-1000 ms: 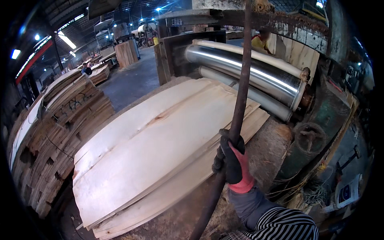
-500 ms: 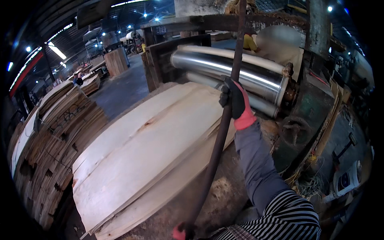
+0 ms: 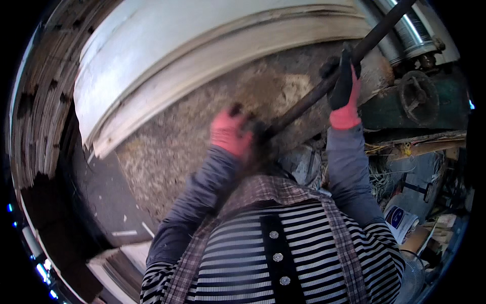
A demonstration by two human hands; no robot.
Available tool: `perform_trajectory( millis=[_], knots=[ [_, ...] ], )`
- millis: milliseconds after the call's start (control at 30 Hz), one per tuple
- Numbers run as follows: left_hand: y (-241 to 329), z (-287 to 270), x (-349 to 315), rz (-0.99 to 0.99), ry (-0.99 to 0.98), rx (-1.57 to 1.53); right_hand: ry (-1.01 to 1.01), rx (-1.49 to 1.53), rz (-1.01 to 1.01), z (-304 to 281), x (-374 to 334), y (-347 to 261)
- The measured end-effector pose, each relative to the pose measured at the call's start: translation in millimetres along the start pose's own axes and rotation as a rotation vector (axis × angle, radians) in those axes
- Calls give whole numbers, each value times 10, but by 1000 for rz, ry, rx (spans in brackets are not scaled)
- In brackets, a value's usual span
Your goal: The person feeds large wooden planks into a roller machine one at a time, guiding them with gloved hands and using a long metal bar to assist movement. The planks pass through the rollers and are stacked on the other side.
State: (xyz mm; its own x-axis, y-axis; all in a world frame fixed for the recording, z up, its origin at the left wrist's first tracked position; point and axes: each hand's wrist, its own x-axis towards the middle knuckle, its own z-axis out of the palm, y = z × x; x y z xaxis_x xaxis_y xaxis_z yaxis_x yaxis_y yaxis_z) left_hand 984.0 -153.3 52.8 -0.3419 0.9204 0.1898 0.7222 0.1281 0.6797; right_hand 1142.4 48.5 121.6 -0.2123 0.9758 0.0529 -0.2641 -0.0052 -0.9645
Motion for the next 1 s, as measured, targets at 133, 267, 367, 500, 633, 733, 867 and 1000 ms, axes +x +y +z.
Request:
perform_trajectory(
  millis=[133,267,367,500,633,733,867,1000],
  knots=[
    [-686,-473,-593,-169,392,-11,104,75,-36,-104,143,234],
    [-812,-709,-1142,-349,410,47,103,73,0,-19,-27,265],
    [-814,-791,-1437,-429,464,-30,56,-148,106,-125,-303,312],
    [-972,-990,-1799,-440,504,-73,133,-58,10,-251,-754,577],
    [-1127,-1419,-2185,-408,512,61,360,-494,-398,81,-1270,725],
    [-1406,-1862,-2620,-437,554,47,153,-520,-423,887,-1827,848],
    [-1965,-2499,-3472,-410,693,-19,-163,-871,-464,2147,-2609,1120],
    [-2266,-3225,-4151,-512,771,-74,-504,-872,-626,3576,-3304,1084]
  ],
)
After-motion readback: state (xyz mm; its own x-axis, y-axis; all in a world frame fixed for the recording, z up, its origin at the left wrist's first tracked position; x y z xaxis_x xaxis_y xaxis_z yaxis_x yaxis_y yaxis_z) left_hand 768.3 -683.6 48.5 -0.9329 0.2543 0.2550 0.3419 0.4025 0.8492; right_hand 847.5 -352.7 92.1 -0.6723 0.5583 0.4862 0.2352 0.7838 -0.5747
